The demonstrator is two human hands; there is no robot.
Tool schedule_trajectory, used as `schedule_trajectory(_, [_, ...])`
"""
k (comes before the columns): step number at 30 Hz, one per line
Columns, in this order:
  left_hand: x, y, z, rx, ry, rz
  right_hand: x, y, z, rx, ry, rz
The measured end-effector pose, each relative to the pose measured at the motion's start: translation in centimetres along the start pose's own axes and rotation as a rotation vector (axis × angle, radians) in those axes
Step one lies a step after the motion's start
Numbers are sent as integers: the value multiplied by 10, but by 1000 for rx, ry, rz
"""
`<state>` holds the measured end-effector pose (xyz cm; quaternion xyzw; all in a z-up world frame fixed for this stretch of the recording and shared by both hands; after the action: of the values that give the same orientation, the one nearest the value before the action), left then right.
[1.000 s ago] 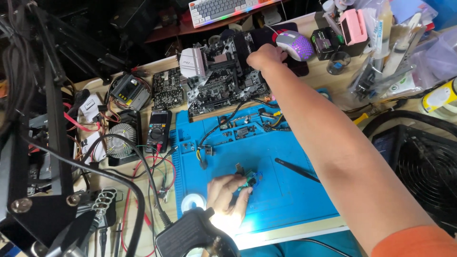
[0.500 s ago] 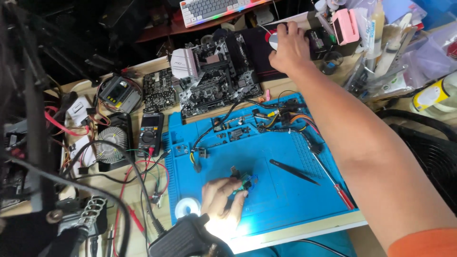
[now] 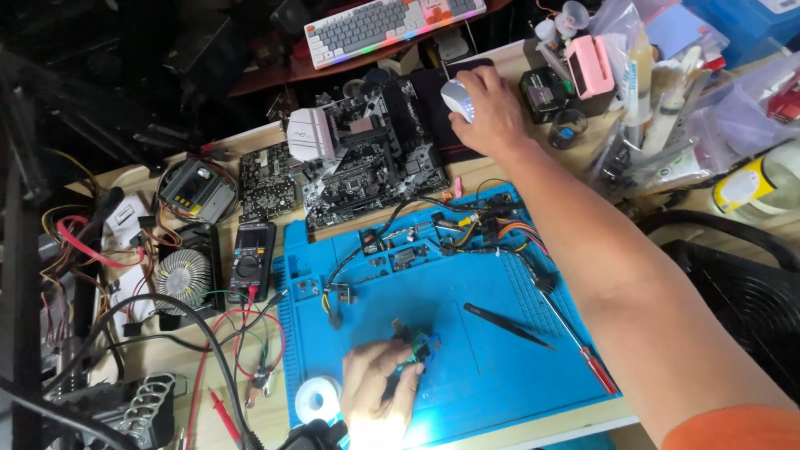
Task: Soldering or desoldering electronic components on a circuit board using a hot air rework station and tweezers, followed by using a computer mouse.
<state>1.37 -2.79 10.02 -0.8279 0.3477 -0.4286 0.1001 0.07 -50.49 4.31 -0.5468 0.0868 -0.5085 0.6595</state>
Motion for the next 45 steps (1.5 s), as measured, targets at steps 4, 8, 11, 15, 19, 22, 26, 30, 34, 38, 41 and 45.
schedule_trajectory(4, [-3, 3, 5, -1, 73, -29, -5, 0, 2, -3, -50, -31])
schedule_trajectory(8, [-5, 3, 6, -13, 34, 4, -6, 1, 2, -14, -45, -46])
schedule_trajectory(11, [-5, 5, 8, -11, 42, -15, -5, 1, 0, -15, -29, -75])
schedule_trajectory(15, [-3, 2, 4, -15, 43, 7, -3, 5, -5, 9, 32, -32])
schedule_trajectory(19, [-2, 3, 2, -9, 43, -18, -3, 3, -4, -11, 51, -3])
schedule_trajectory(22, [-6, 4, 7, 3, 79, -26, -3, 3, -3, -13, 51, 4])
schedule_trajectory(26, [-6, 4, 5, 6, 83, -21, -3, 4, -3, 17, 35, -2])
schedule_trajectory(30, [-7, 5, 8, 6, 118, -44, -3, 5, -4, 25, 4, -40])
schedule_trajectory(34, [-7, 4, 6, 4, 114, -40, -3, 7, -5, 25, 7, -45])
schedule_trajectory(38, [-6, 4, 6, 3, 95, -38, -2, 9, -7, 19, -3, -56])
schedule_trajectory(41, [-6, 4, 6, 5, 97, -33, -2, 12, -8, 19, -5, -60])
schedule_trajectory(45, [-8, 4, 7, 3, 103, -23, -2, 10, -8, 26, -6, -50])
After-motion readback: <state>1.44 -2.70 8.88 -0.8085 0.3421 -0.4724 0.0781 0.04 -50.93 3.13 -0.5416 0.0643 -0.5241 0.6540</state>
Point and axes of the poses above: each hand's wrist, its own x-axis towards the middle knuckle, its own y-axis out of the palm, z = x × y, the point moved 5 cm from there along x, towards the middle knuckle, and after that the axes turned 12 degrees about y, right-handed, at the moved point
